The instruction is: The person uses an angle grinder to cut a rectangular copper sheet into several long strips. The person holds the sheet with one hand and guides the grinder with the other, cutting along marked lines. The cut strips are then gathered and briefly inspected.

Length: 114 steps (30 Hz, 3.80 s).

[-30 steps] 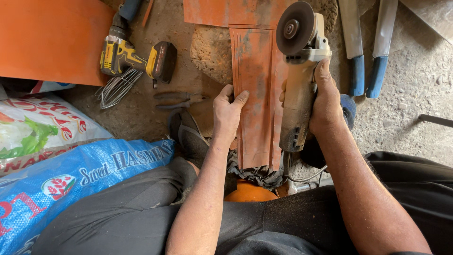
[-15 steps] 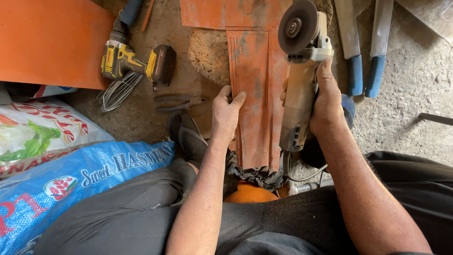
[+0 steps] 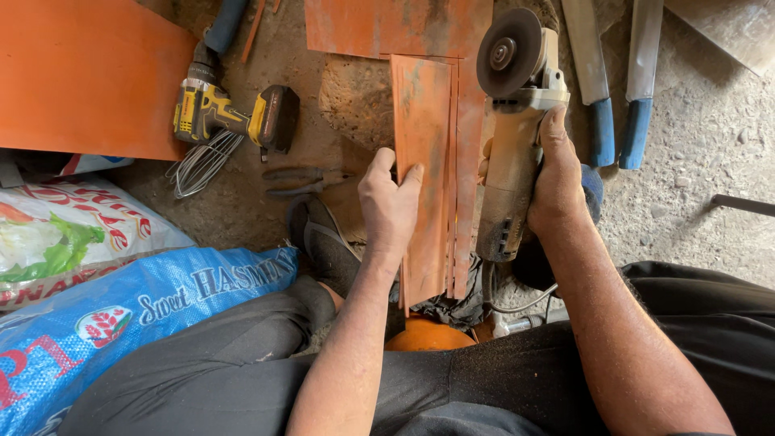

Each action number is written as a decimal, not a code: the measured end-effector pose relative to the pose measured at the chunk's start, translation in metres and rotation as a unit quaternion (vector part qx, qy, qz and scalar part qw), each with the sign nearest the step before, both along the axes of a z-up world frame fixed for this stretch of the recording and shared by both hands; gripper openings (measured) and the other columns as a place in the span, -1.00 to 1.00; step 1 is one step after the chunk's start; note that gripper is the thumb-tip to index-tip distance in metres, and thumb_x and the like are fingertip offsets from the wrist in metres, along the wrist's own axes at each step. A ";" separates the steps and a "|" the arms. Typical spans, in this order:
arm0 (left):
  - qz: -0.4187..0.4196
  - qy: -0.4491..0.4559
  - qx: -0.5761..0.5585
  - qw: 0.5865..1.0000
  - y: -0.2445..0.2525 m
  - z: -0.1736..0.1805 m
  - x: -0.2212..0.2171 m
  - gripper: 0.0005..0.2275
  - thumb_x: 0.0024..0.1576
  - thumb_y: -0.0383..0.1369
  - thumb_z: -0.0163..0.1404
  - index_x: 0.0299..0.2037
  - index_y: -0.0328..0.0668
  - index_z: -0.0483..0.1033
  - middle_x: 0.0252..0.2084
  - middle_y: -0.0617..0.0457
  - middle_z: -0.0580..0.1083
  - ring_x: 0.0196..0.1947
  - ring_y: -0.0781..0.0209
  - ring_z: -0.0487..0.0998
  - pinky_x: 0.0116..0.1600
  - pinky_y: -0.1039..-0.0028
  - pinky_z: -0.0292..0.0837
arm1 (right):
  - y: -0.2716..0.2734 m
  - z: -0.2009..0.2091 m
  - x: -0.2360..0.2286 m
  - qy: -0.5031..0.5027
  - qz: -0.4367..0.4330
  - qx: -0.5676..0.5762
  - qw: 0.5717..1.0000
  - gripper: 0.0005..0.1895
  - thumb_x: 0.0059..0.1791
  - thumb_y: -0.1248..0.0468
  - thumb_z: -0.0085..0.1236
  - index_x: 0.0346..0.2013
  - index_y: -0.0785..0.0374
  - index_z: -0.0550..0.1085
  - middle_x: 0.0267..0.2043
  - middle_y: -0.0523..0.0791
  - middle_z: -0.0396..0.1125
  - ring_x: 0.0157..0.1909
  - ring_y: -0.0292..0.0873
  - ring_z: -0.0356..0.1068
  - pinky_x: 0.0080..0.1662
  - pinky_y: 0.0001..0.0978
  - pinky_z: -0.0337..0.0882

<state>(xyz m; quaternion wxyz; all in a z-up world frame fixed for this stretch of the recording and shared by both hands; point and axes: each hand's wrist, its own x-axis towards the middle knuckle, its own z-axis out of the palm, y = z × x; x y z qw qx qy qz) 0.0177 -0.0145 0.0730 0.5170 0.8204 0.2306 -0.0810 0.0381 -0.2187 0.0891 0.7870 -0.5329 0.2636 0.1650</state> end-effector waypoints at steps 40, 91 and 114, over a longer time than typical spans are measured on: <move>0.123 -0.052 -0.113 0.985 -0.010 -0.041 -0.004 -0.79 0.26 -0.28 0.10 -0.10 -0.29 0.53 -0.31 0.05 0.54 -0.31 0.28 0.48 -0.16 0.42 0.44 | 0.006 -0.021 0.004 0.044 0.067 -0.067 0.994 -0.30 0.10 -0.27 -0.11 0.10 0.34 0.41 -0.23 -0.03 0.42 -0.28 -0.13 0.48 -0.22 -0.24 0.56; 0.098 0.015 -0.089 0.991 0.005 -0.036 0.010 -0.80 0.23 -0.29 0.11 -0.13 -0.31 0.58 -0.26 -0.08 0.65 -0.28 0.15 0.62 -0.10 0.33 0.49 | 0.008 -0.026 0.004 0.022 0.071 -0.127 0.989 -0.25 0.07 -0.33 -0.16 0.06 0.34 0.42 -0.27 -0.04 0.45 -0.27 -0.15 0.52 -0.22 -0.24 0.61; -0.032 -0.147 -0.017 0.988 0.011 -0.010 0.014 -0.77 0.21 -0.42 0.15 0.00 -0.33 0.46 -0.19 -0.01 0.56 -0.22 0.25 0.55 -0.13 0.42 0.46 | -0.024 0.003 -0.010 -0.046 -0.057 -0.013 0.997 -0.31 0.13 -0.27 -0.12 0.19 0.28 0.37 -0.16 -0.01 0.42 -0.21 -0.07 0.49 -0.14 -0.16 0.58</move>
